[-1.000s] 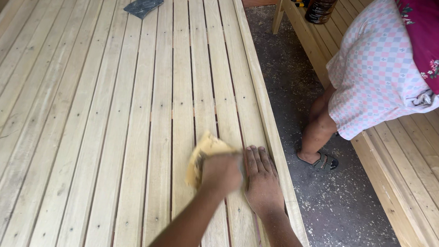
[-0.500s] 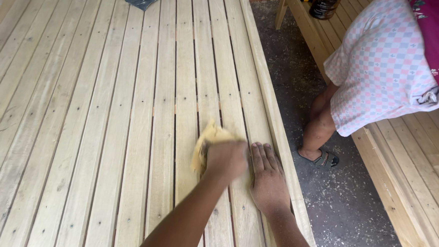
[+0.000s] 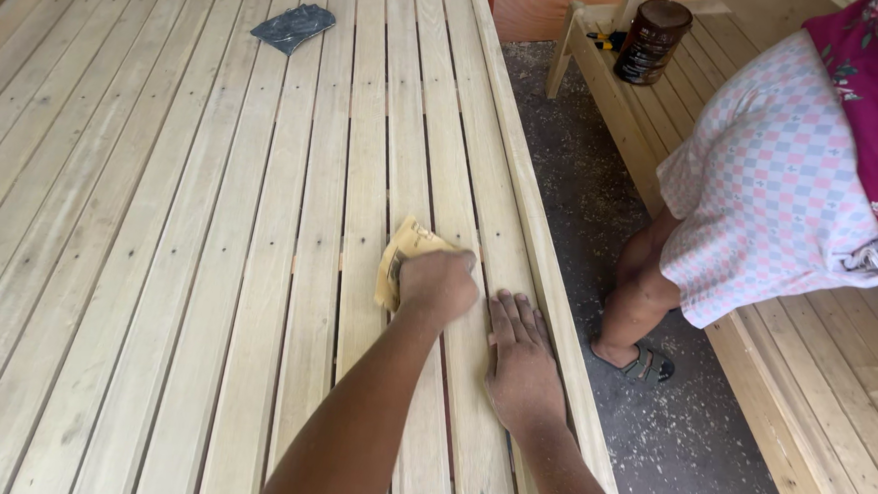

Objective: The person sands the slatted surface of a wooden furniture frame by hand, rubbing a sheet of sandpaper back and forth across the planks while steadying the work with the other hand. They work progressively along the slats, moving down the length of the piece as they sand.

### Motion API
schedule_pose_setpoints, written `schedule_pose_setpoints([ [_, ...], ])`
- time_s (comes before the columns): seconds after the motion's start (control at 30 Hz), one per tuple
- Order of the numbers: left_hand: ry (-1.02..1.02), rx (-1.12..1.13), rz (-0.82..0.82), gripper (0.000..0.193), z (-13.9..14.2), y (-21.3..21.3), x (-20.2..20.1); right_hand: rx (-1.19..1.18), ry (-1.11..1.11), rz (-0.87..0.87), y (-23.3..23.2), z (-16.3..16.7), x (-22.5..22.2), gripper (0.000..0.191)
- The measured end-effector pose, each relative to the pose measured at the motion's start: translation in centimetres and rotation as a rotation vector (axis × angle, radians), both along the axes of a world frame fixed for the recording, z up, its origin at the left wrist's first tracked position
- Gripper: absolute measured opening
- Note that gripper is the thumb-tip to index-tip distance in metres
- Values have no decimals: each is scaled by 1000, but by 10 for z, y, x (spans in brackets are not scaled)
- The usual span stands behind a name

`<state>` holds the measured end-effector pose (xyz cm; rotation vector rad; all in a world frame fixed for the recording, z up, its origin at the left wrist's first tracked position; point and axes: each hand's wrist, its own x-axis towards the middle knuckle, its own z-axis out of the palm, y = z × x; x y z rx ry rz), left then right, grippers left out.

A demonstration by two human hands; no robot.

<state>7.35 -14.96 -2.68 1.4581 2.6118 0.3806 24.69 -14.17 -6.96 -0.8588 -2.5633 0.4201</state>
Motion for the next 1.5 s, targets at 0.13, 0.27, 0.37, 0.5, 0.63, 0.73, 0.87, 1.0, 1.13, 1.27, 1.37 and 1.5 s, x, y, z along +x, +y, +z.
schedule_pose_setpoints([
  [0.13,14,-56,5,35,11,7,-5,0,-16,-51,11,6,-19,74],
  [0.27,-6,-117,-191,36,-1,-56,40,9,56,-19,11,7,-20,65],
  [0.37,-58,-166,-245,46,-15,-83,52,-38,2,-17,10,5,-20,75],
  [0.5,-127,-211,-109,21,-11,-29,1,51,22,0,10,2,-22,72],
  [0.63,71,-27,-85,24,4,34,-38,16,-9,-26,10,2,-19,76],
  [0.73,39,25,-73,23,-1,20,-10,10,-27,-30,9,3,-17,74],
  [0.87,-10,-98,-183,31,-15,-36,40,-15,54,0,9,6,-18,59],
  [1.0,-31,4,-180,47,-13,-29,19,-23,38,-5,9,8,-19,65],
  [1.13,34,-134,1,33,7,36,-40,17,2,-31,9,6,-19,73],
  [1.27,112,-70,22,37,14,47,-42,-18,6,-34,10,4,-19,75],
  [1.37,77,96,-86,44,1,-3,-4,-26,33,-19,11,3,-20,72],
  [1.5,-16,-194,-193,50,-8,-61,22,55,5,-22,12,3,-22,71],
])
